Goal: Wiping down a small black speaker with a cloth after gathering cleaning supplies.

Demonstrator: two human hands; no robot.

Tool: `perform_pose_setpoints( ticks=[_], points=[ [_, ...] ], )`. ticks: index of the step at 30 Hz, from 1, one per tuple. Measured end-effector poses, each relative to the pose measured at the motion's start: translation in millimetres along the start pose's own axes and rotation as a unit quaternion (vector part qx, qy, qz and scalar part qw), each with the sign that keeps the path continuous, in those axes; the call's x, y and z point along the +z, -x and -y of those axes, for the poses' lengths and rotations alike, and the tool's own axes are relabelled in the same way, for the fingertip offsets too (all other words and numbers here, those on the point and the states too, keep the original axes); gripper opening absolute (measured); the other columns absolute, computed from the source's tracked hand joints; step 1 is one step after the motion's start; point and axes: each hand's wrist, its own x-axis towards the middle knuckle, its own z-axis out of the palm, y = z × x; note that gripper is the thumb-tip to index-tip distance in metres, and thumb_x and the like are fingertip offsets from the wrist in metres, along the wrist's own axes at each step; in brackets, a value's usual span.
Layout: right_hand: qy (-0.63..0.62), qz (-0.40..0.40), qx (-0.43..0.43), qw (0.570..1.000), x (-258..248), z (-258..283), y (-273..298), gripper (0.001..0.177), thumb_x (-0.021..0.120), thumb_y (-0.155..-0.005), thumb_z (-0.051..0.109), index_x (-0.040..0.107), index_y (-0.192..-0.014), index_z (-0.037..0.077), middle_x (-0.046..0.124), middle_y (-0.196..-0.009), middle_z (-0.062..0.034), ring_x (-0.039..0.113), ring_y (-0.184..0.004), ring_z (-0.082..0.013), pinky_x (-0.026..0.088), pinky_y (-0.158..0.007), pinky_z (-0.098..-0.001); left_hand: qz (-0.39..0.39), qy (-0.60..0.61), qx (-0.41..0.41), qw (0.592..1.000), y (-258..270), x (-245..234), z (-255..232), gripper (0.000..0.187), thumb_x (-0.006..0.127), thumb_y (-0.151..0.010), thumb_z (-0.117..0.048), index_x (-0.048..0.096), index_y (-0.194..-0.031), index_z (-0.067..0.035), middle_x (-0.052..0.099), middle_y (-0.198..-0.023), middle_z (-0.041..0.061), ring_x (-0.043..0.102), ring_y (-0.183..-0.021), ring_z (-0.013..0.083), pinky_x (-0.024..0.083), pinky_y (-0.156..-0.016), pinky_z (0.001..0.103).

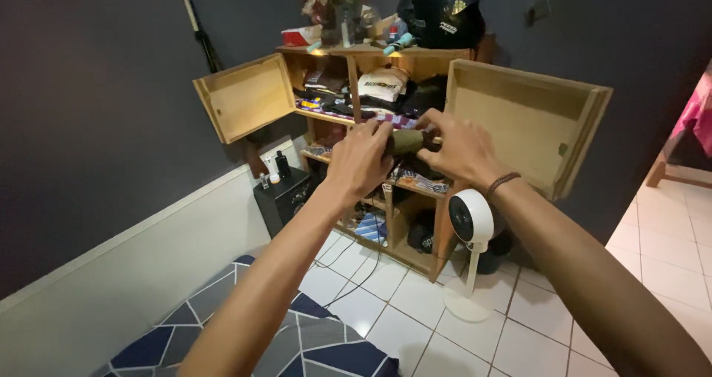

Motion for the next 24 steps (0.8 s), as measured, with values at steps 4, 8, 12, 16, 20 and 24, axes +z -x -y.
perform_pose_setpoints(
  ticks=[4,8,12,16,20,24],
  points=[
    [0.031,0.011,-0.035,0.999,10.4,-29.4,-24.2,0.046,0.081,-0.075,0.033,0.073,-0.117,0.019,0.077,-0.101,-0.0106,0.073,-0.093,-0.0313,0.058,-0.08,-0.0464,0.0,0.018,-0.017,1.0,-11.4,18.0,5.9,0.044,0.076,-0.079,-0.015,0.057,-0.118,-0.007,0.063,-0.113,0.017,0.063,-0.107,0.0424,0.054,-0.081,0.055],
    [0.043,0.036,-0.055,0.997,11.9,-44.0,-44.6,0.046,0.081,-0.076,0.034,0.075,-0.119,0.017,0.076,-0.099,-0.0113,0.073,-0.091,-0.0317,0.058,-0.079,-0.0465,0.031,0.01,-0.03,0.999,-31.4,31.2,14.4,0.049,0.076,-0.078,-0.013,0.057,-0.122,-0.007,0.063,-0.115,0.018,0.063,-0.106,0.0428,0.054,-0.08,0.056],
    [0.047,0.027,-0.088,0.995,20.3,-70.4,-77.0,0.049,0.081,-0.076,0.034,0.075,-0.12,0.014,0.076,-0.101,-0.0136,0.073,-0.09,-0.0323,0.058,-0.08,-0.0459,0.014,-0.004,-0.018,1.0,-55.4,54.0,29.4,0.048,0.077,-0.076,-0.014,0.057,-0.118,-0.006,0.063,-0.112,0.018,0.062,-0.107,0.0431,0.054,-0.078,0.055],
    [0.034,0.033,-0.088,0.995,20.8,-83.2,-97.8,0.048,0.079,-0.077,0.034,0.075,-0.12,0.014,0.078,-0.097,-0.0145,0.075,-0.087,-0.0321,0.059,-0.081,-0.0449,0.009,-0.01,-0.032,0.999,-79.7,74.6,38.5,0.048,0.078,-0.076,-0.016,0.057,-0.118,-0.006,0.062,-0.108,0.018,0.063,-0.105,0.0423,0.053,-0.079,0.055],
    [0.04,0.037,-0.081,0.995,28.9,-98.6,-119.1,0.046,0.079,-0.078,0.033,0.076,-0.12,0.015,0.077,-0.092,-0.0164,0.074,-0.085,-0.0343,0.058,-0.079,-0.0466,0.008,-0.024,-0.031,0.999,-97.8,104.2,54.9,0.046,0.078,-0.077,-0.014,0.056,-0.116,-0.005,0.062,-0.108,0.018,0.063,-0.103,0.0424,0.053,-0.08,0.055],
    [0.032,0.044,-0.07,0.996,55.2,-119.7,-141.3,0.046,0.079,-0.078,0.032,0.075,-0.121,0.016,0.077,-0.092,-0.0182,0.074,-0.085,-0.0347,0.058,-0.078,-0.0468,-0.006,-0.016,-0.029,0.999,-111.3,126.1,71.3,0.038,0.078,-0.079,-0.013,0.057,-0.11,-0.006,0.063,-0.107,0.018,0.063,-0.103,0.0427,0.052,-0.077,0.055]
  ],
)
